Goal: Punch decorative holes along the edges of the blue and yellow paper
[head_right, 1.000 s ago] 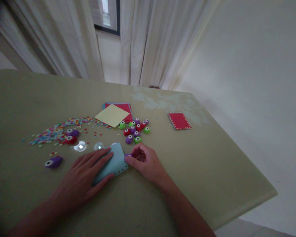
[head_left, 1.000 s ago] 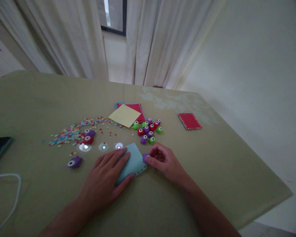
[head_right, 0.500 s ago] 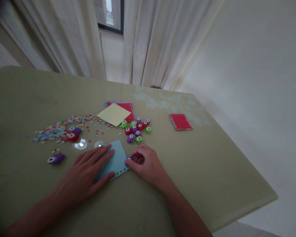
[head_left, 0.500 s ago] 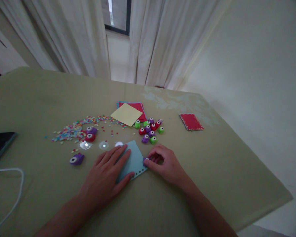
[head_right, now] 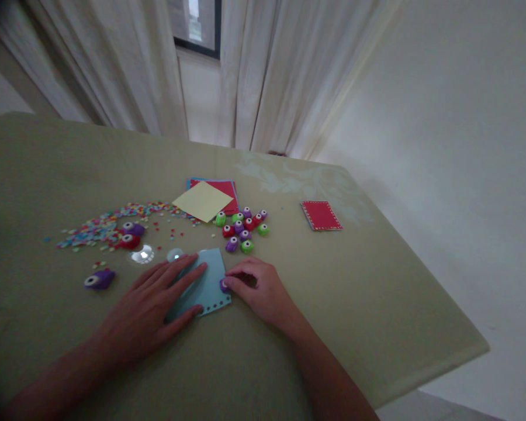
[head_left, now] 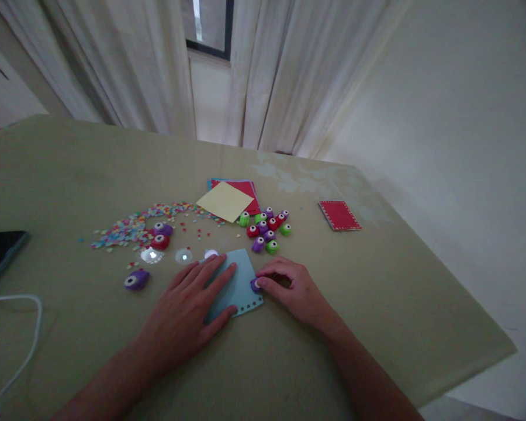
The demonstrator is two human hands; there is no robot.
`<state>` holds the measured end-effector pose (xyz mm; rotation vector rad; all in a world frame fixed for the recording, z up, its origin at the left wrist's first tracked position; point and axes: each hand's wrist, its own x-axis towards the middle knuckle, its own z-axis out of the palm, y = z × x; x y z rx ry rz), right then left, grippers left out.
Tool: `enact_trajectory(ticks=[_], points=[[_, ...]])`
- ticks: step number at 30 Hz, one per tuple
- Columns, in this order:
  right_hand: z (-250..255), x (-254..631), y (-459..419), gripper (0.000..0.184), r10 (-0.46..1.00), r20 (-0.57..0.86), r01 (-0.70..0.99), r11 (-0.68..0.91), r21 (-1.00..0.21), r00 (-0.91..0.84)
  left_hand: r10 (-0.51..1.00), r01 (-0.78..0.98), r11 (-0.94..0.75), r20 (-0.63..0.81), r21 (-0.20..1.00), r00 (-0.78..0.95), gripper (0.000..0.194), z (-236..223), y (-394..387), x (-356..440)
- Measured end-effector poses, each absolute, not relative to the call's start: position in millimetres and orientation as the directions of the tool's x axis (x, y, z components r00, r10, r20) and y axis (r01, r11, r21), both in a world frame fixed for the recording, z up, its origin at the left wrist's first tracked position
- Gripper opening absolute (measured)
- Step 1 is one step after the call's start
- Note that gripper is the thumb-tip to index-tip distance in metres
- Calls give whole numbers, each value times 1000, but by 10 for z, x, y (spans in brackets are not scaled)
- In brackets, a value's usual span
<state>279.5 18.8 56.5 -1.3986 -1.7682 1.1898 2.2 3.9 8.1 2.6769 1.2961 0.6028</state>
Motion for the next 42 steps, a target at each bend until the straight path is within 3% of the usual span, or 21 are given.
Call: enact_trajectory(ticks=[17, 42], points=[[578, 2844, 189, 19, 945, -139, 466, 15, -884, -295, 764, 738, -637, 310, 224, 566, 63, 58, 62, 2], [623, 2826, 174, 19, 938, -110, 507, 77, -859, -329, 767, 742, -635, 287, 215, 574, 64, 83, 84, -42]])
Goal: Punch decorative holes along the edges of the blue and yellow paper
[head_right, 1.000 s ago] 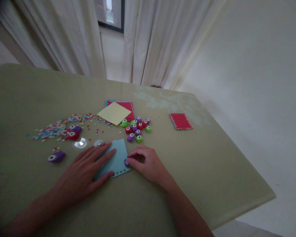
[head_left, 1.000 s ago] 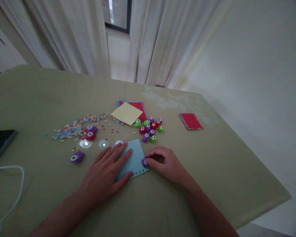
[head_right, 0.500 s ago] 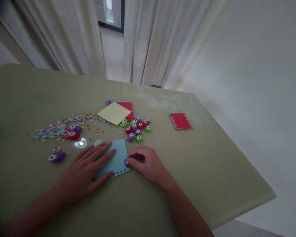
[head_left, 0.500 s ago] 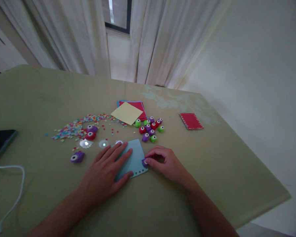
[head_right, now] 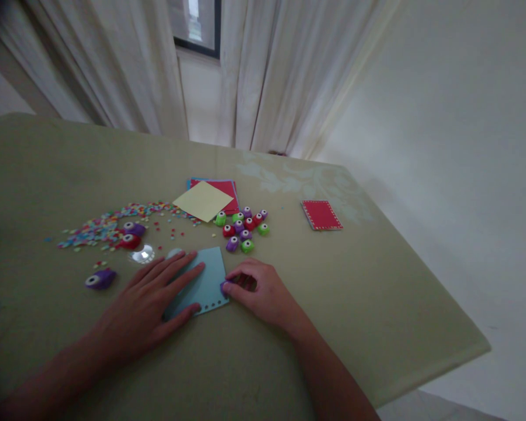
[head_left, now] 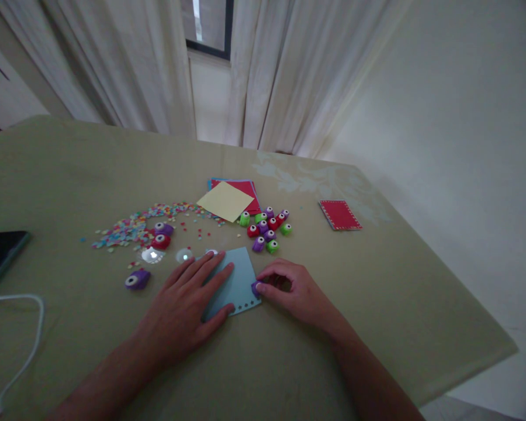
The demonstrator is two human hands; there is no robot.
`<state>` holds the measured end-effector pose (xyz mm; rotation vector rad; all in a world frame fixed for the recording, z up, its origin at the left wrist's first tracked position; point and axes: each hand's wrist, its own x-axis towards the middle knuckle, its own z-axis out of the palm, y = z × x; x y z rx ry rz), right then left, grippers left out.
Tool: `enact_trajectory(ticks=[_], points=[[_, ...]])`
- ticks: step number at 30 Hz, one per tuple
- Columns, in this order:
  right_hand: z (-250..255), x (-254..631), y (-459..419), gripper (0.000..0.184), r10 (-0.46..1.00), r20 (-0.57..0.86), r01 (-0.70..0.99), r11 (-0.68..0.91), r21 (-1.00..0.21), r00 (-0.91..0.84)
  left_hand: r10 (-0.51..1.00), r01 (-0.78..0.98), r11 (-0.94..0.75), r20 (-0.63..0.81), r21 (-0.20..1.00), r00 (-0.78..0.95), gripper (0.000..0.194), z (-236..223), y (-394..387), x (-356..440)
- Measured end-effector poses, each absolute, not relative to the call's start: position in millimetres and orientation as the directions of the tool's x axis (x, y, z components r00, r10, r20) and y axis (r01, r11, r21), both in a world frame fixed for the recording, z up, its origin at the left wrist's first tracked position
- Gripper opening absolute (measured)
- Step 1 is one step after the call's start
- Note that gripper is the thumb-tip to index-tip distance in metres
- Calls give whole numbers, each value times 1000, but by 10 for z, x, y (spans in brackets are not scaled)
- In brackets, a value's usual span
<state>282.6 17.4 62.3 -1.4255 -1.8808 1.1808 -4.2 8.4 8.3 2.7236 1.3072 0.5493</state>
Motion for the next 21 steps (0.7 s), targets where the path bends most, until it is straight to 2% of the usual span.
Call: enact_trajectory(ticks=[13, 21], points=[[574, 2847, 156, 15, 937, -80, 508, 111, -854, -339, 768, 760, -625, 313, 179, 558, 61, 139, 95, -60], [591, 2815, 160, 19, 937, -93, 495, 92, -864, -337, 761, 751, -634, 316, 182, 566, 62, 99, 104, -54]])
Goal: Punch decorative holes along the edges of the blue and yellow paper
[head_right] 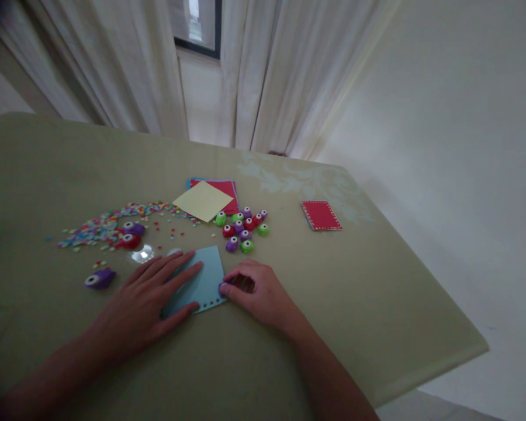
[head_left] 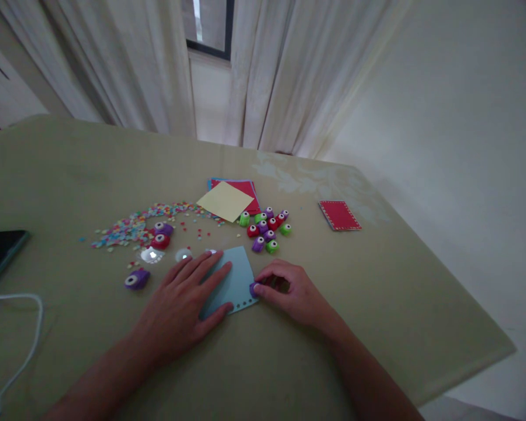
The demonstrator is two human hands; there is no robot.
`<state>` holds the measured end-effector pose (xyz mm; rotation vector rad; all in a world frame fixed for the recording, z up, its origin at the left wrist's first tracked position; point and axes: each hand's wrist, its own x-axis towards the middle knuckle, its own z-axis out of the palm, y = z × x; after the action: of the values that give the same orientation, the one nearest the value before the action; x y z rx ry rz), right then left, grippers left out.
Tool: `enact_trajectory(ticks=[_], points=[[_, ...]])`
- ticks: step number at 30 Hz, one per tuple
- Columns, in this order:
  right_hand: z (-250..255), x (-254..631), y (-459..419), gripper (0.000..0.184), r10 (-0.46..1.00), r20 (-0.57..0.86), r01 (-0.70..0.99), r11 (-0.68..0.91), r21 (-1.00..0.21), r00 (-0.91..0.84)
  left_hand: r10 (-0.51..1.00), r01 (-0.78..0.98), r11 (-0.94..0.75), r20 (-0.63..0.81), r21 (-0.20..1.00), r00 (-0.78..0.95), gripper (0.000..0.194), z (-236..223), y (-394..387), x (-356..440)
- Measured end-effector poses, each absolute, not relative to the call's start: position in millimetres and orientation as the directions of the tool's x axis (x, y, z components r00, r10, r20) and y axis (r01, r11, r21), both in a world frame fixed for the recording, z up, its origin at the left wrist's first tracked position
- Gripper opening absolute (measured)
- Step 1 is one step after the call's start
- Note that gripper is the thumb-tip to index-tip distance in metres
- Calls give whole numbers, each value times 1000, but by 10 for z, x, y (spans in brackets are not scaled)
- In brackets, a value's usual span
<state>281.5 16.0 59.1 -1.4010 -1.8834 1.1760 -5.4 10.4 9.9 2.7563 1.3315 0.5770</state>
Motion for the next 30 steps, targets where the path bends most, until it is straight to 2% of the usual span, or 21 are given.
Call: enact_trajectory(ticks=[20, 25, 30], points=[[586, 2809, 158, 24, 945, -118, 485, 47, -873, -304, 778, 754, -620, 294, 218, 555, 63, 60, 96, -51], [586, 2903, 244, 38, 933, -255, 432, -127, -893, -253, 777, 756, -621, 289, 209, 559, 64, 56, 102, -53], [644, 2934, 389, 56, 817, -476, 513, -270, -815, -326, 774, 752, -624, 295, 212, 560, 64, 44, 113, -41]])
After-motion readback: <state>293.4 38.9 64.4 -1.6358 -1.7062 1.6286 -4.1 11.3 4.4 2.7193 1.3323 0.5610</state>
